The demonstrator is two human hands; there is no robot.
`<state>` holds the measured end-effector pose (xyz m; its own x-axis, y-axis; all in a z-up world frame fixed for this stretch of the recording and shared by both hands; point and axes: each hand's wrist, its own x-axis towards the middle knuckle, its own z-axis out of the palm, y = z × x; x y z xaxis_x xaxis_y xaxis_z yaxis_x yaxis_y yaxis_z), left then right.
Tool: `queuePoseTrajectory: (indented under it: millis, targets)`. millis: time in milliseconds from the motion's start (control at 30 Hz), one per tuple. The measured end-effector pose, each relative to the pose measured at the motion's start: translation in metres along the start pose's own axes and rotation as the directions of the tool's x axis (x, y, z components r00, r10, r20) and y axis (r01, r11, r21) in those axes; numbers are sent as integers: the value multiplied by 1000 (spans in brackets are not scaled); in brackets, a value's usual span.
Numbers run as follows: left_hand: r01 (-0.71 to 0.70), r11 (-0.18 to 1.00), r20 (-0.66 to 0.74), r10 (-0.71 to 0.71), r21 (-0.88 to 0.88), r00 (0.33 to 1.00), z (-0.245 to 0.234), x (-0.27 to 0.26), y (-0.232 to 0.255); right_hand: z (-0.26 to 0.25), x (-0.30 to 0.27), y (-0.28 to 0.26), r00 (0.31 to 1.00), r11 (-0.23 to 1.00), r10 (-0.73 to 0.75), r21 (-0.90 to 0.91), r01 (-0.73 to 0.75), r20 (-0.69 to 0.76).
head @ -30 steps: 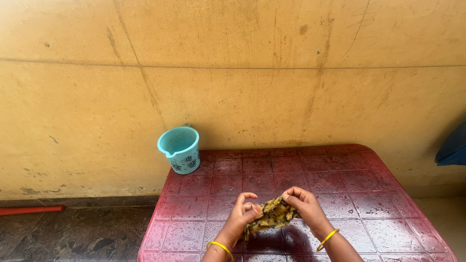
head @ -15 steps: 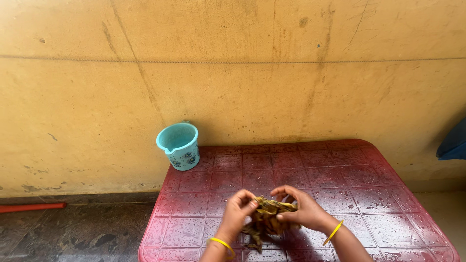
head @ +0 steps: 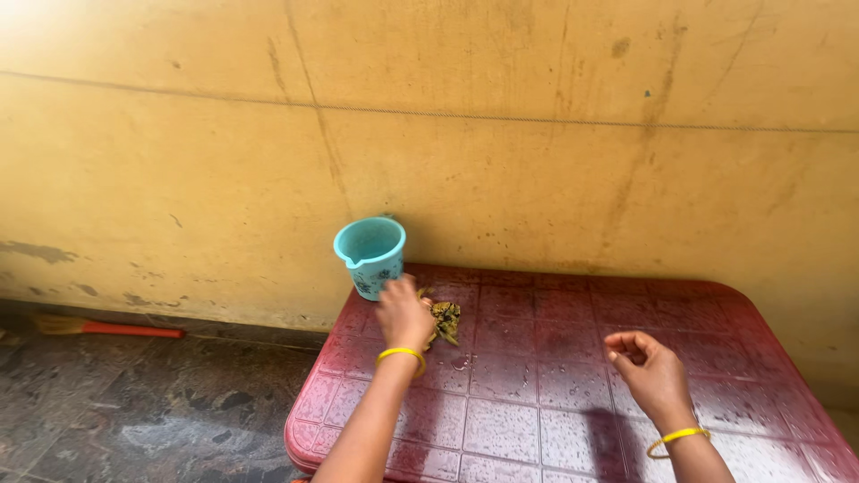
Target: The person cleans a table by hand with a cloth, repeatedly dipping and wringing the cloth in a bucket of water before wiping the table surface.
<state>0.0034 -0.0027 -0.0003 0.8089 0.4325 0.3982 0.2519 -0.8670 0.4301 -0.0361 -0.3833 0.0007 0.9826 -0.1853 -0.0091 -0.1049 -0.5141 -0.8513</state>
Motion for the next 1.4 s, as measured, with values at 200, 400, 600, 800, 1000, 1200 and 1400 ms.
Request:
queuePoseTrajectory:
  millis: [200, 400, 600, 800, 1000, 1200, 1400]
  targets:
    - [-289, 954, 514, 208, 83, 832, 67, -10, -13, -7, 14, 13, 997, 980, -71, -189, 66, -19]
    - [-157, 942, 493, -10, 297, 870, 17, 8, -118, -17, 17, 35, 997, 948, -69, -311, 70, 15]
    - [115, 914, 372, -270, 389, 888, -2, -22, -117, -29, 30, 56, 998, 914, -48, -403, 55, 27]
    - [533, 474, 518, -175, -701, 837, 77, -148, 76, -53, 27, 70, 998, 921, -55, -386, 47, -10]
    - [-121, 689, 376, 524, -714, 764, 61, -216, 188, -66, 25, 69, 1000, 894, 16, -448, -12, 5]
    - [-14, 537, 229, 383, -843, 895, 56, -94, 97, -63, 36, 107, 992, 896, -92, -427, 120, 86]
    - [14, 993, -22, -16, -118, 1000, -28, -59, -10, -69, 39, 118, 994, 883, -45, -461, 84, 95]
